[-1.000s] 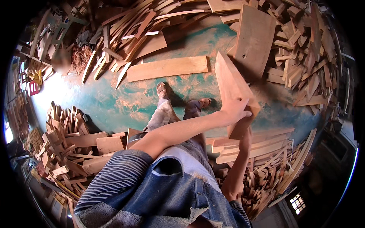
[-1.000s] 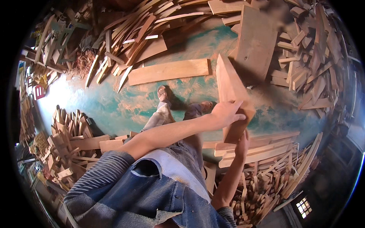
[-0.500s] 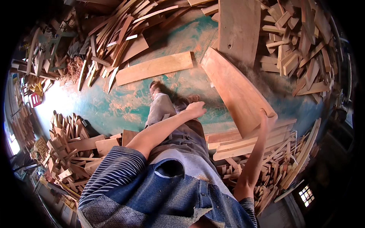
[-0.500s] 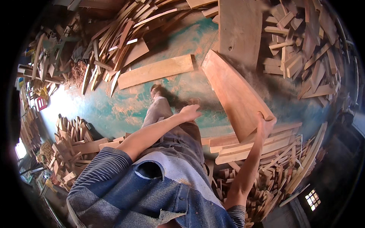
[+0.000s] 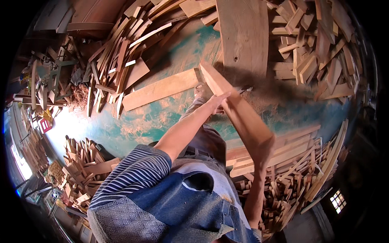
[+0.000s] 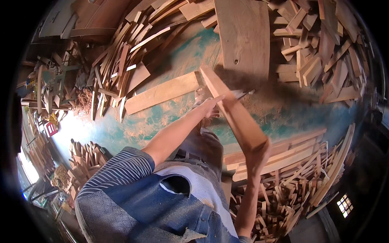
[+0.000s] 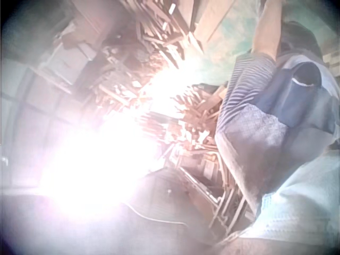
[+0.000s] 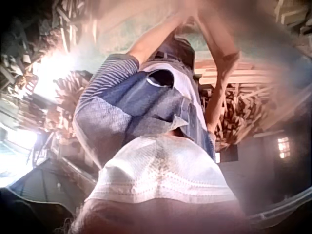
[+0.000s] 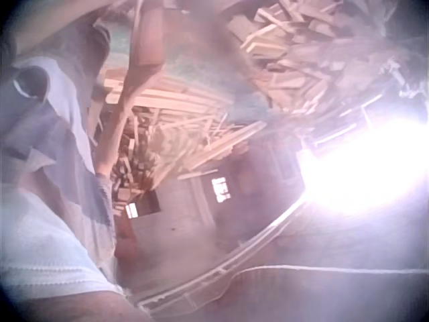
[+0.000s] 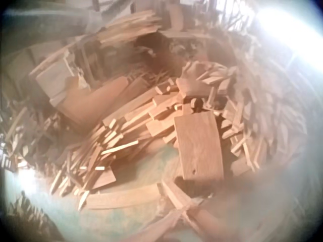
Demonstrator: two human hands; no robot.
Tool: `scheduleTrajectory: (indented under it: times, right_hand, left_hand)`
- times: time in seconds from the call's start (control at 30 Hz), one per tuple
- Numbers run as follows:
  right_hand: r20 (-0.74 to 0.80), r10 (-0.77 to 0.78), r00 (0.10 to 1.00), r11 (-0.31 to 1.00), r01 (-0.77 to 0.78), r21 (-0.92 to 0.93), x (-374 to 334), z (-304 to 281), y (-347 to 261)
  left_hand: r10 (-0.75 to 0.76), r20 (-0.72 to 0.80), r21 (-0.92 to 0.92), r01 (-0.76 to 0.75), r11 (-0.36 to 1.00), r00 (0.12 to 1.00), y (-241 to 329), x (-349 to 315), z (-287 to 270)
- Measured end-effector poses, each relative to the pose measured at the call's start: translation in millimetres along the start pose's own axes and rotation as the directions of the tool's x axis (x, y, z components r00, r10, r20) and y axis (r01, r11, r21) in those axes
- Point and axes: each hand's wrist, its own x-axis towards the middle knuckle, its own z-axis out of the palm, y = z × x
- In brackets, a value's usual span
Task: The person sorts through a large pile of wood scraps on the floor, picking up and moving various pieces of lumber to search for specific items and measuring one piece with a tape measure.
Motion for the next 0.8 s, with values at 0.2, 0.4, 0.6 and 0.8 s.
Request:
scheduleTrajectory:
  times: [0.2,0.4,0.6,0.8]
  right_hand:
    - [0.151,-0.147,0.978,0.975,0.169,-0.141,-13.1,-17.3,-8.1]
    - [0.273,-0.315,0.909,0.9,0.378,-0.22,-11.5,-22.9,6.7]
    - [0.259,0.13,0.957,0.964,-0.183,0.194,9.3,-50.7,-8.2]
    - [0.549,0.739,0.391,-0.005,-0.811,0.585,33.3,-67.3,120.7]
  left_hand:
    - [-0.119,-0.151,0.093,0.134,0.987,0.981,10.5,78.2,3.6]
    - [-0.342,-0.303,-0.176,0.301,0.937,0.89,-50.9,140.0,-10.5]
    - [-0.342,-0.269,-0.198,0.295,0.935,0.901,-16.9,106.1,1.9]
    - [-0.189,-0.141,-0.491,0.098,0.866,0.972,-64.8,146.8,32.9]
